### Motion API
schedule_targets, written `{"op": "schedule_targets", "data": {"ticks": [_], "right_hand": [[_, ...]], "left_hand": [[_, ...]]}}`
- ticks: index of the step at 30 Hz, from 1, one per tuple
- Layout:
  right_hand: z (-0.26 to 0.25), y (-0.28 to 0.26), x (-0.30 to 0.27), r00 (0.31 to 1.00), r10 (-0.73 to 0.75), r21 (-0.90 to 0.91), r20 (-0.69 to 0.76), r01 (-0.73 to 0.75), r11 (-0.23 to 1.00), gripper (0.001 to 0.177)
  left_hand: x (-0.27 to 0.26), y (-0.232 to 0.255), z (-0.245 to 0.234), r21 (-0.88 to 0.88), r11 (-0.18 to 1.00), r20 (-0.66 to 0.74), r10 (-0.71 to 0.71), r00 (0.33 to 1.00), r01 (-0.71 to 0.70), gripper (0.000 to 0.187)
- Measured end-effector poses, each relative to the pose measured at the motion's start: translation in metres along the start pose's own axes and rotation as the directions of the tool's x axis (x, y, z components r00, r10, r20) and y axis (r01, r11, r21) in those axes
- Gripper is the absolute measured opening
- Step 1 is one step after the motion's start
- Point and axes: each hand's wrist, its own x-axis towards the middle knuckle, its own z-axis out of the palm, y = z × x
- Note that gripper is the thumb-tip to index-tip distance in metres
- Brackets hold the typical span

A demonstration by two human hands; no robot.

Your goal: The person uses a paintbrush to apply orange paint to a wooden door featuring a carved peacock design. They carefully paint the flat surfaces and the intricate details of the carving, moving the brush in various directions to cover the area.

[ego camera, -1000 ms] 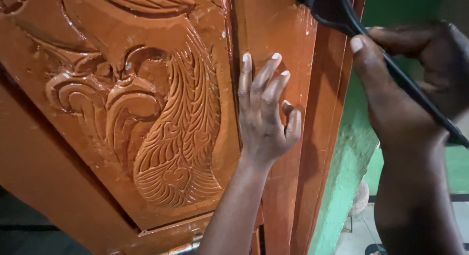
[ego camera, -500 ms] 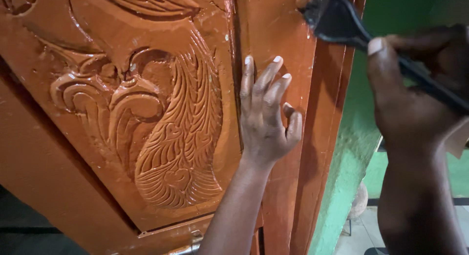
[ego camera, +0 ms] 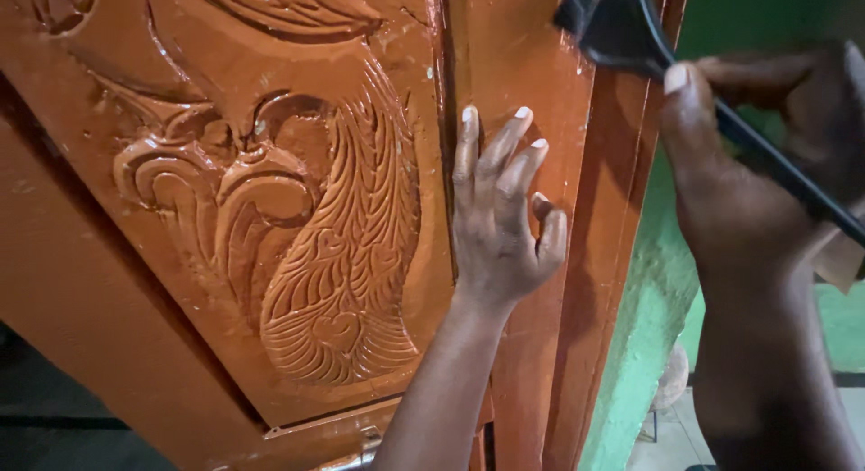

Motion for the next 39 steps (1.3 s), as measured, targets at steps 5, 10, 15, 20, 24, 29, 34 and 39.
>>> {"op": "schedule_targets", "data": {"ticks": [5,10,15,20,24,29,34,39], "right_hand": [[-0.002,-0.004,0.01,0.998,-0.049,-0.072,0.049,0.052,0.996,0.011],[-0.006,-0.004,0.023,0.999,0.054,0.015,-0.001,-0.054,0.998,0.012],[-0.003,-0.02,0.021,0.999,-0.012,0.024,0.03,0.012,1.0,0.011],[-0.014,-0.028,0.036,0.999,0.035,-0.125,-0.013,-0.036,0.991,0.019],[-0.005,-0.027,0.041,0.997,0.019,-0.125,-0.074,-0.028,0.992,0.017],[-0.013,-0.029,0.027,0.993,0.098,-0.031,0.068,-0.096,0.995,0.014],[-0.014,-0.03,0.035,0.99,0.135,-0.075,-0.043,-0.138,0.988,0.016],[-0.003,-0.05,0.029,1.0,0.002,0.04,-0.019,-0.002,0.999,0.013]], "left_hand": [[0.0,-0.001,0.0,-0.006,1.0,0.002,0.004,1.0,-0.004,0.066],[0.002,0.002,-0.002,0.012,1.0,0.0,0.014,1.0,-0.014,0.066],[0.006,0.006,-0.004,0.02,0.999,-0.009,0.028,1.0,-0.028,0.066],[0.008,0.009,-0.004,0.038,0.999,-0.022,0.025,0.999,-0.024,0.064],[0.009,0.01,-0.002,0.051,0.998,-0.047,0.036,0.998,-0.034,0.065],[0.009,0.013,-0.007,0.013,0.999,-0.01,0.039,0.999,-0.039,0.068],[0.008,0.035,-0.023,-0.03,0.996,0.025,-0.079,0.997,0.08,0.075],[0.025,0.051,-0.043,-0.124,0.945,0.012,-0.303,0.953,0.302,0.069]]}}
